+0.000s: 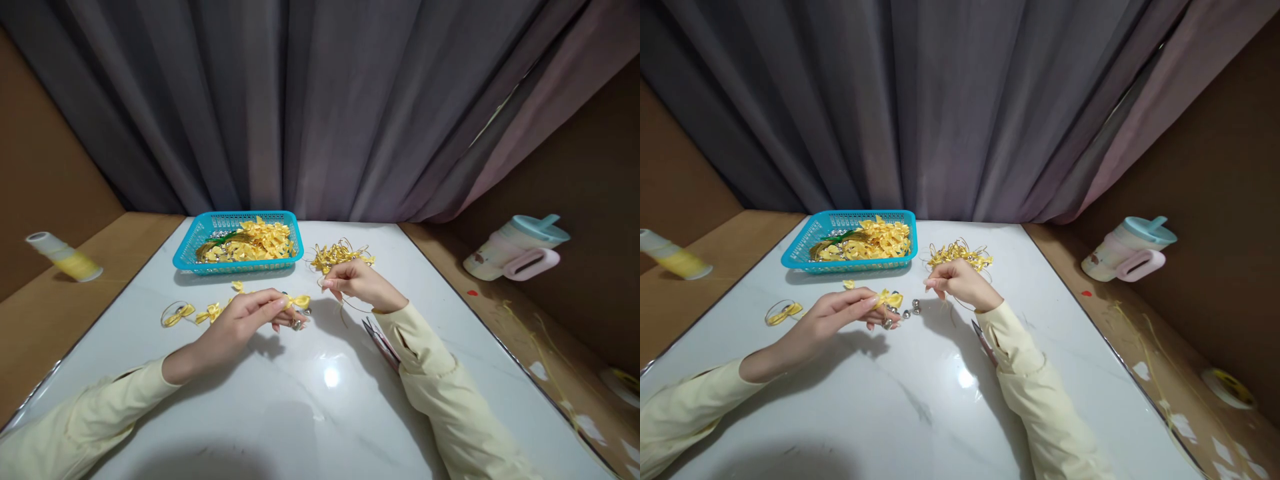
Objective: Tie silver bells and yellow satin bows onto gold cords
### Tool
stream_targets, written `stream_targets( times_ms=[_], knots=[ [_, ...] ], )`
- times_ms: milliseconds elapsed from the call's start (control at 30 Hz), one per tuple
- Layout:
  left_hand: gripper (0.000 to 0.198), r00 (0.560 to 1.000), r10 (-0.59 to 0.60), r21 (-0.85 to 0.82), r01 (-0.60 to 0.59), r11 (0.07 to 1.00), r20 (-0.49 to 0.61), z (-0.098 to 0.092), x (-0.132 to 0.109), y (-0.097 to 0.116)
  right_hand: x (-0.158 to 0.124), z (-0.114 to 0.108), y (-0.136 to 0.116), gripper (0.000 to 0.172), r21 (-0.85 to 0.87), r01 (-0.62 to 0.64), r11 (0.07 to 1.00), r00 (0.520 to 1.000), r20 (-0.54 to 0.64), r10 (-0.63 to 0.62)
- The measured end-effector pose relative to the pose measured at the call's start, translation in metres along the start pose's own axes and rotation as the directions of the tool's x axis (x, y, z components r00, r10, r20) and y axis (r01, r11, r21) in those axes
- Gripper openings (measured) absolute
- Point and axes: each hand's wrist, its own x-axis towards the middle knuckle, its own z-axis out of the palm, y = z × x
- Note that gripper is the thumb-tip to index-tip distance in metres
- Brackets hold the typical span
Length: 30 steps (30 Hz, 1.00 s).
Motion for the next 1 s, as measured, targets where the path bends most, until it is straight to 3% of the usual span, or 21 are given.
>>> stream_targets(
  times_ms=[267, 400, 533, 667, 833, 1000],
  knots=[
    [0.030, 0.995, -0.079, -0.068, 0.075, 0.995, -0.058, 0.000, 0.004, -0.003, -0.001, -0.003, -0.001, 0.026, -0.043, 0.016, 0.999, 1.000, -0.007, -0.016],
    [0.032, 0.994, -0.081, -0.017, 0.080, 0.997, -0.075, -0.001, 0.007, -0.011, -0.001, -0.002, -0.002, 0.026, -0.042, -0.004, 0.999, 1.000, -0.003, 0.004],
    [0.031, 0.995, 0.042, 0.317, -0.010, 0.948, -0.093, -0.002, 0.006, -0.016, -0.001, 0.000, -0.004, 0.024, -0.008, -0.016, 1.000, 1.000, 0.004, 0.016],
    [0.030, 0.982, 0.181, 0.660, -0.097, 0.745, -0.060, -0.002, 0.005, -0.017, -0.001, 0.001, -0.004, 0.027, 0.019, -0.027, 0.999, 1.000, 0.011, 0.027],
    [0.029, 0.922, 0.377, 0.763, -0.306, 0.570, 0.088, -0.003, 0.005, -0.021, 0.000, 0.001, -0.002, 0.029, 0.022, -0.014, 1.000, 1.000, 0.024, 0.013],
    [0.031, 0.920, 0.384, 0.734, -0.316, 0.600, 0.083, -0.004, 0.003, -0.022, 0.000, 0.003, -0.001, 0.034, 0.015, -0.011, 1.000, 1.000, 0.022, 0.010]
  ],
)
